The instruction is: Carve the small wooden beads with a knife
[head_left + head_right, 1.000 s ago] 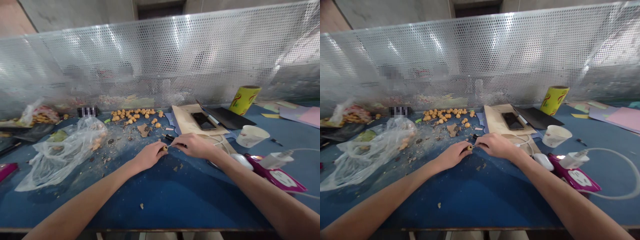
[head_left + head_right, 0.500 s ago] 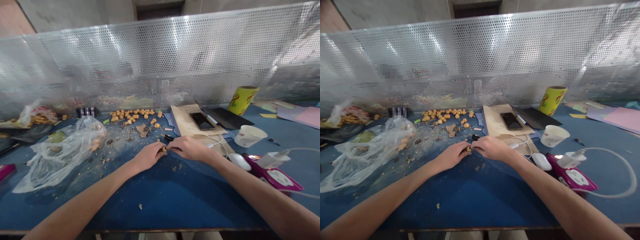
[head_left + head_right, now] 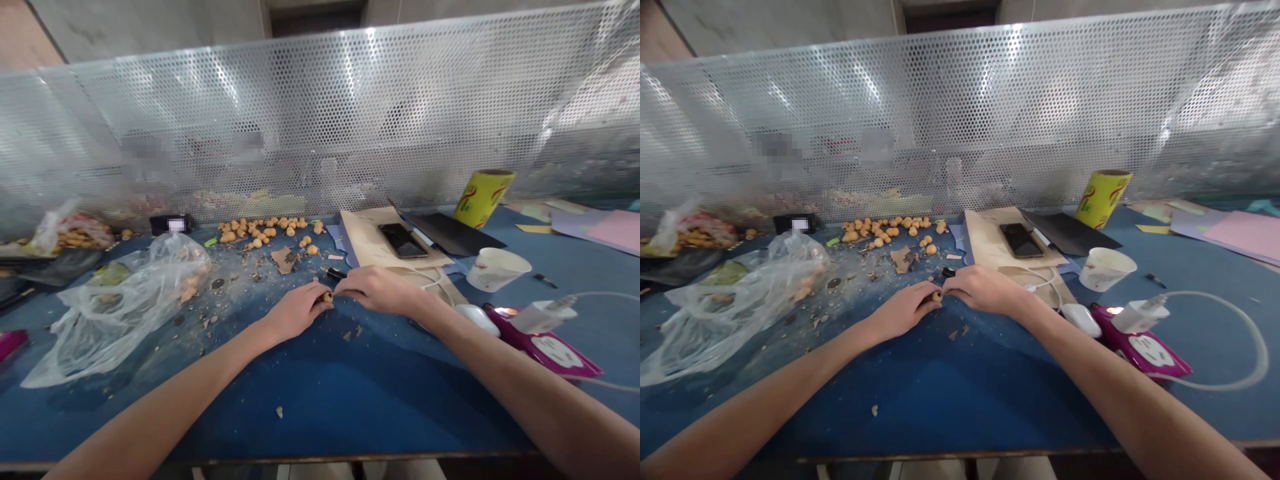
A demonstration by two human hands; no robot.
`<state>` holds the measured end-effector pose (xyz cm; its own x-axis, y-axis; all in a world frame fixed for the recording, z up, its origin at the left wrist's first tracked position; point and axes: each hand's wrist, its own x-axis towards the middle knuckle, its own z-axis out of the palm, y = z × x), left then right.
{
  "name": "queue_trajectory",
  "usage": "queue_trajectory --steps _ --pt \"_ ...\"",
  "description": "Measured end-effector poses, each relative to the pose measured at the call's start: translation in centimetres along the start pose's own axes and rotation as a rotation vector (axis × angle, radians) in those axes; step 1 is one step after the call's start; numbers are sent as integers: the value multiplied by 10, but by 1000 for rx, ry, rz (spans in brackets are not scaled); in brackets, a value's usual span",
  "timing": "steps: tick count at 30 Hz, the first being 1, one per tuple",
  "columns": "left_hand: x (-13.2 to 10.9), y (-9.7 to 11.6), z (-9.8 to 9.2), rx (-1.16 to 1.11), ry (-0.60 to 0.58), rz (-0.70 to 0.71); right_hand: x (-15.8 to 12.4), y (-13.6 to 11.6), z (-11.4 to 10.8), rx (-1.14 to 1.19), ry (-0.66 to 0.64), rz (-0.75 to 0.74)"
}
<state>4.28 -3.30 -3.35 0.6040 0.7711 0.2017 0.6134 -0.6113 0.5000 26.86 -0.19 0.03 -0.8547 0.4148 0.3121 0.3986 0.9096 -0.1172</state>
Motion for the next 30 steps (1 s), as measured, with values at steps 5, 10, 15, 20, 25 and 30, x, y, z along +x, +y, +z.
queue_trajectory --steps 5,10,15,20,25,30 --pt "0 2 -2 -11 -2 4 0 -1 1 -40 -10 -3" --pt "0 3 -3 -9 -2 -5 0 -2 -2 -22 15 13" --pt "0 2 -3 -21 -2 0 1 -1 -3 -41 -18 4" --pt "1 2 -3 -23 -6 -2 0 -2 -3 -42 1 17" --pt "1 -1 -2 -29 -5 6 0 0 -3 -46 -7 -7" --pt "1 -1 -1 -20 -3 12 -1 0 -2 -59 14 -3"
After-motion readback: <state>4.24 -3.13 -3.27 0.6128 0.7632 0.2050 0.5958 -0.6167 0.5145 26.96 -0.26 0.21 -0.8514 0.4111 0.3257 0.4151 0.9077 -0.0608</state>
